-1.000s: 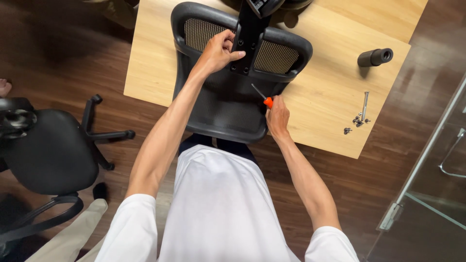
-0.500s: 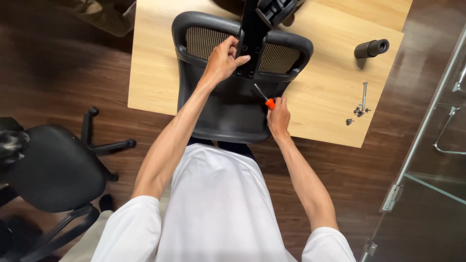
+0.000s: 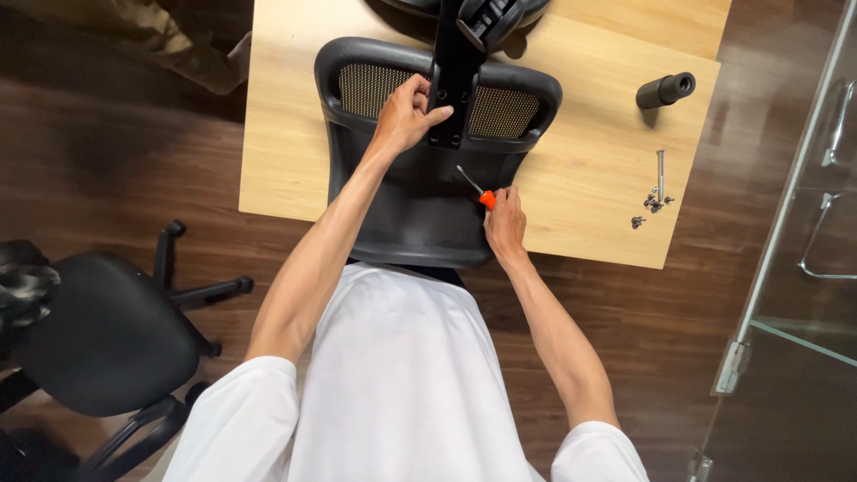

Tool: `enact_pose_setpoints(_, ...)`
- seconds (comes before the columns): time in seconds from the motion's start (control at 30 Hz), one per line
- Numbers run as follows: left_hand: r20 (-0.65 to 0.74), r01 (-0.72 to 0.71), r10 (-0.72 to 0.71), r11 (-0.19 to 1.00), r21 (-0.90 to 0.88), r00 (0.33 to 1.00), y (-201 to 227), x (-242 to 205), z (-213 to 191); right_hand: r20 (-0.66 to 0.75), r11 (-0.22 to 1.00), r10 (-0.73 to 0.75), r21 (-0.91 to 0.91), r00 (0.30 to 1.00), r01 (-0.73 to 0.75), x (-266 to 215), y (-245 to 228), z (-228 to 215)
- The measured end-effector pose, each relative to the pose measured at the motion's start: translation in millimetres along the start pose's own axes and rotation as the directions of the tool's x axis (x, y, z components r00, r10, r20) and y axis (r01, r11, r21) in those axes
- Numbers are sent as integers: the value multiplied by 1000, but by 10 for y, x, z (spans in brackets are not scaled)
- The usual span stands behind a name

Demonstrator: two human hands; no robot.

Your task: The person assembles an office chair on a wooden table. They use a screwdriver to drive screws securing the black five-star base to the seat mechanism, reposition the base, then align the mesh backrest against the seat and drive screws to fasten the backrest, picking screws from the table by hand.

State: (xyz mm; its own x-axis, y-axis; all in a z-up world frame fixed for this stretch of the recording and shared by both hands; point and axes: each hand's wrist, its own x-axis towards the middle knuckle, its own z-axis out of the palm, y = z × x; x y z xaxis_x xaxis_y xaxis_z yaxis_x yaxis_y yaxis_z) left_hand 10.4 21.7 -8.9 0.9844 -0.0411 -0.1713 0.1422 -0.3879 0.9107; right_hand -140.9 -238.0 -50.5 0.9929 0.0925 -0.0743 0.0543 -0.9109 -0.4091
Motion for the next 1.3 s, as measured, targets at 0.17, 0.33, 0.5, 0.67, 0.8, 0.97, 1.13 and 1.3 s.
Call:
enact_pose_setpoints(0.17,30,47,-47,999,-7,998,19,12,0,-39,954,30,301,999,-17,19,-447,-410)
enact_pose_setpoints(0.33,17,36,-36,999,6,999,7,18,6,-8,710,150,696,989,-102,361,-946,-795)
enact_pose_setpoints(0.5,-3,10,-10,1000,12,1000,-28,22,28,138,512,94,843,986,-166,683,-1015,-855)
enact_pose_setpoints(0.67,-1,12,-12,1000,-19,1000,-31,18,37,186,532,67,825,980,-193,816,-992,-781)
enact_pose_setpoints(0.8,21,57,-57,998,-12,998,-3,28,34,195,574,41,798,980,-183,876,-1048,-849)
enact_pose_setpoints(0.97,9,30,-30,1000,-4,1000,-14,20,42,125,614,2,783,992,-100,896,-956,-684)
enact_pose_setpoints(1.13,14,41,-40,999,-12,999,-19,26,50,120,692,51,712,992,-122,942,-1091,-765)
enact_pose_setpoints(1.3,-4,12,-12,1000,-7,1000,-53,27,71,154,792,163,568,975,-222,1018,-1102,-769)
